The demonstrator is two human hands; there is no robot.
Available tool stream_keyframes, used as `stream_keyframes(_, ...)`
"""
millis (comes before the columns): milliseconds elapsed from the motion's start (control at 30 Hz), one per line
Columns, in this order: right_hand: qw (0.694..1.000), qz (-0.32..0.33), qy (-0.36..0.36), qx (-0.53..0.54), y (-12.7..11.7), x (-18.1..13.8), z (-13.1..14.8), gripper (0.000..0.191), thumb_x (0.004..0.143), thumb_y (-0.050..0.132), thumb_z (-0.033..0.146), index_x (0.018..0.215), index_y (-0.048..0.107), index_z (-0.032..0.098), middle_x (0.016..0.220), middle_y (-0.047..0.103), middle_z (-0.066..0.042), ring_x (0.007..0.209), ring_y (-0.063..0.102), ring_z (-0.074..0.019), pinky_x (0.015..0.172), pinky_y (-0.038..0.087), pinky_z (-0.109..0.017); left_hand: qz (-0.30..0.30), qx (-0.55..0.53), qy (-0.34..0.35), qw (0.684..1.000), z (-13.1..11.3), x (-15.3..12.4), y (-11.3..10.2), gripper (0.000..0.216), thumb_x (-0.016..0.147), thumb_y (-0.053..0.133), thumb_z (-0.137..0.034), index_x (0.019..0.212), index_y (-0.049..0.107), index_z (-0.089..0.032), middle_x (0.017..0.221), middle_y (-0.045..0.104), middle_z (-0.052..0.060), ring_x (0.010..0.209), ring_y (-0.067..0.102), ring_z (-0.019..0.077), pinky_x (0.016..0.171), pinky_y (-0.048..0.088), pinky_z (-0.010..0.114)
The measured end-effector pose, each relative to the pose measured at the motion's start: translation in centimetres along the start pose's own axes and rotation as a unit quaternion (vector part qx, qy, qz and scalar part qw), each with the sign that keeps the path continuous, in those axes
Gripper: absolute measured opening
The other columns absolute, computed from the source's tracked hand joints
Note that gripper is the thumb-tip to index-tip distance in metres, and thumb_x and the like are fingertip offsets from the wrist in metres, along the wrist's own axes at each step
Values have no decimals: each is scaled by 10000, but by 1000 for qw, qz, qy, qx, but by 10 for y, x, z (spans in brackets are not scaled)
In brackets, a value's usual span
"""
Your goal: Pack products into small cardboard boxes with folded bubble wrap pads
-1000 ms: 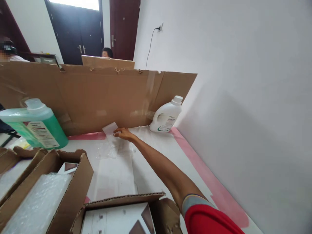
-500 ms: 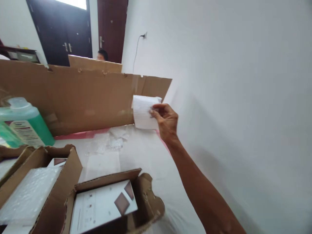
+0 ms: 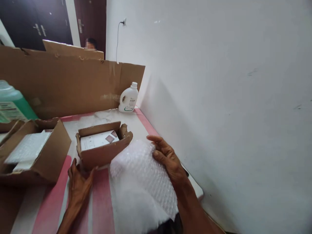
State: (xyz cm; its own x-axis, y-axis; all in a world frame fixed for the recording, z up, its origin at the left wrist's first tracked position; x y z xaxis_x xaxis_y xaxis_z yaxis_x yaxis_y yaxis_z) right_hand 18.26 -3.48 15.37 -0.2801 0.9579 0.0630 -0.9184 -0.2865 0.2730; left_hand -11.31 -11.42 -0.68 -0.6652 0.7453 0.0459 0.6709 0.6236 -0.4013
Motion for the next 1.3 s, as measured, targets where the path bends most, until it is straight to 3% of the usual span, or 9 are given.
stream_keyframes(100,994,90,59,23,24,-14,-28,505,730,838,392,1198,685,277,730,543,51,563,470,-89,502,392,-192,-21,-49,-36,998,-1,-41,-30,847,780,656,-689,1448,454,-207,1455,506,172,1272,553,344,1112,412,519)
stream_keyframes(233,977,193,91,-6,54,-31,-61,511,735,837,307,1209,655,252,687,569,75,547,477,-81,502,366,-184,144,-179,-87,969,-3,-90,-49,635,848,529,-736,1167,679,-208,1173,691,119,1069,651,286,958,508,416)
stream_keyframes(300,970,224,66,-75,67,-41,-72,470,763,826,293,1194,643,245,707,611,66,578,523,-96,537,402,-199,170,-165,-73,969,-11,-105,-55,623,858,509,-738,1086,714,-195,1093,708,117,1025,649,277,913,509,395)
stream_keyframes(567,876,211,-218,-375,88,-84,-95,264,931,698,254,1175,598,237,903,712,-26,760,686,-171,684,494,-261,-69,1,147,987,-66,-126,-74,369,743,789,-483,1002,693,-239,955,670,47,916,584,224,882,432,329)
stream_keyframes(633,851,203,-268,-404,91,-91,-100,220,982,634,284,1188,579,229,901,725,-47,777,707,-187,684,501,-266,-25,-8,123,992,-67,-125,-67,320,727,798,-498,879,702,-233,796,637,21,787,562,200,786,436,309)
stream_keyframes(767,829,208,-315,-414,96,-99,-105,156,1048,510,298,1174,571,228,899,734,-55,771,716,-187,698,513,-269,185,-83,-9,979,-55,-120,-39,374,741,763,-564,697,658,-208,637,584,-8,590,489,140,579,390,264)
stream_keyframes(900,848,225,-284,-386,94,-98,-111,134,1033,530,285,1141,592,235,926,721,-52,814,707,-187,751,531,-281,257,-177,-49,949,-49,-119,-28,338,732,795,-510,807,702,-194,727,647,9,662,567,149,636,462,255)
stream_keyframes(1133,949,189,-115,-224,80,-98,-112,332,901,739,415,1137,584,242,952,699,-19,664,628,-129,618,513,-256,189,-240,-95,947,-25,-122,-40,300,788,779,-468,894,713,-195,781,668,3,769,598,146,773,488,252)
stream_keyframes(1300,967,163,-61,-187,82,-104,-111,234,880,753,396,1013,659,227,897,682,-9,668,601,-126,575,467,-248,192,-335,-138,912,-25,-132,-37,280,760,813,-434,837,698,-191,774,647,0,747,582,133,760,496,256)
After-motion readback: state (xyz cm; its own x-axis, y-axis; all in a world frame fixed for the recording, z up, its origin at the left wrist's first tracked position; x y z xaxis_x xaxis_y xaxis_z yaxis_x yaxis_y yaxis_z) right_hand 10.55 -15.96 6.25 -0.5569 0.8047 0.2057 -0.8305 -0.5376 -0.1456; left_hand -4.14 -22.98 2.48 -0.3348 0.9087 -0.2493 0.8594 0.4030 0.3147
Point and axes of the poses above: each hand's wrist, its own x-axis towards the middle knuckle, its own y-axis out of the palm, z = x × y, the point moved 5 cm from there along x, towards the middle knuckle
